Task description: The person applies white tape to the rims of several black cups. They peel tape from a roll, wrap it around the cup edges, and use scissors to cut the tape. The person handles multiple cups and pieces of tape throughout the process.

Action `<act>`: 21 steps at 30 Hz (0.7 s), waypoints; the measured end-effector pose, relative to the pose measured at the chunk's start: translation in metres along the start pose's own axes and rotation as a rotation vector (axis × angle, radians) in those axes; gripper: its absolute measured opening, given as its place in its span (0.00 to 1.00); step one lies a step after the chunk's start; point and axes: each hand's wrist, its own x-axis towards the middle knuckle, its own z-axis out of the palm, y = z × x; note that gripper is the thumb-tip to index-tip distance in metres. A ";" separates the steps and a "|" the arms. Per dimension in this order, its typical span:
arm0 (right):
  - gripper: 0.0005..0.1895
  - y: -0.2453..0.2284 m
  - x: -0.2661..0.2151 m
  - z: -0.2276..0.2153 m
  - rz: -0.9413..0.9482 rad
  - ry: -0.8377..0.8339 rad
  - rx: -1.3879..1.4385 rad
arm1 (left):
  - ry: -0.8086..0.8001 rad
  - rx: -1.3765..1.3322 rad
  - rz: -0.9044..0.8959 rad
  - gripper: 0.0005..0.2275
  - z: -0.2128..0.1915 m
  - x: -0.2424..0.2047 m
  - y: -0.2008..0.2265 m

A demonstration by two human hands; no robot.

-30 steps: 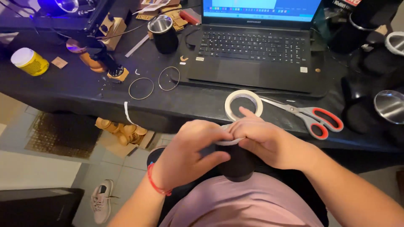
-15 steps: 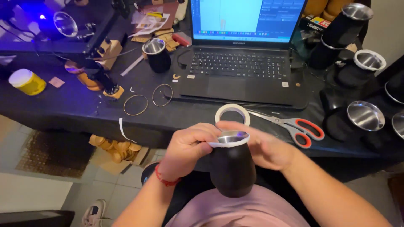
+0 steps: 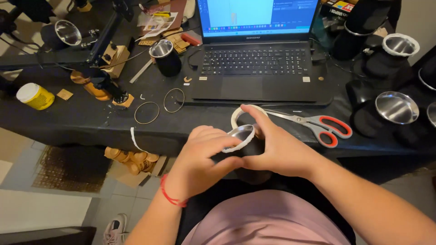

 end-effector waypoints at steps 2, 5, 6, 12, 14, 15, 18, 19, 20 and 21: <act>0.63 -0.018 -0.008 -0.002 0.048 0.017 -0.100 | 0.002 0.101 -0.032 0.08 0.008 0.000 -0.002; 0.63 -0.020 -0.010 -0.004 0.041 0.028 -0.133 | 0.098 0.035 -0.082 0.03 0.013 0.003 -0.003; 0.65 -0.014 -0.008 -0.004 0.034 0.017 -0.120 | 0.148 0.012 -0.088 0.03 0.013 0.004 -0.002; 0.66 -0.005 -0.005 -0.003 0.067 -0.003 -0.048 | 0.239 -0.097 -0.099 0.02 0.021 0.001 -0.002; 0.65 -0.008 -0.007 -0.003 0.080 0.009 -0.040 | 0.216 -0.110 -0.103 0.02 0.018 0.002 0.000; 0.65 -0.015 -0.010 -0.003 0.075 0.014 -0.097 | 0.186 -0.090 -0.131 0.03 0.016 0.002 0.001; 0.65 -0.017 -0.010 -0.005 0.039 0.024 -0.234 | 0.135 -0.016 -0.169 0.03 0.010 0.005 0.003; 0.65 -0.015 -0.009 -0.006 0.004 0.032 -0.314 | 0.115 0.038 -0.175 0.01 0.009 0.005 0.004; 0.65 -0.019 -0.010 -0.007 0.005 0.027 -0.312 | 0.113 0.038 -0.180 0.01 0.007 0.007 0.006; 0.64 -0.023 -0.011 -0.008 -0.005 0.024 -0.349 | 0.095 0.057 -0.196 0.01 0.004 0.008 0.008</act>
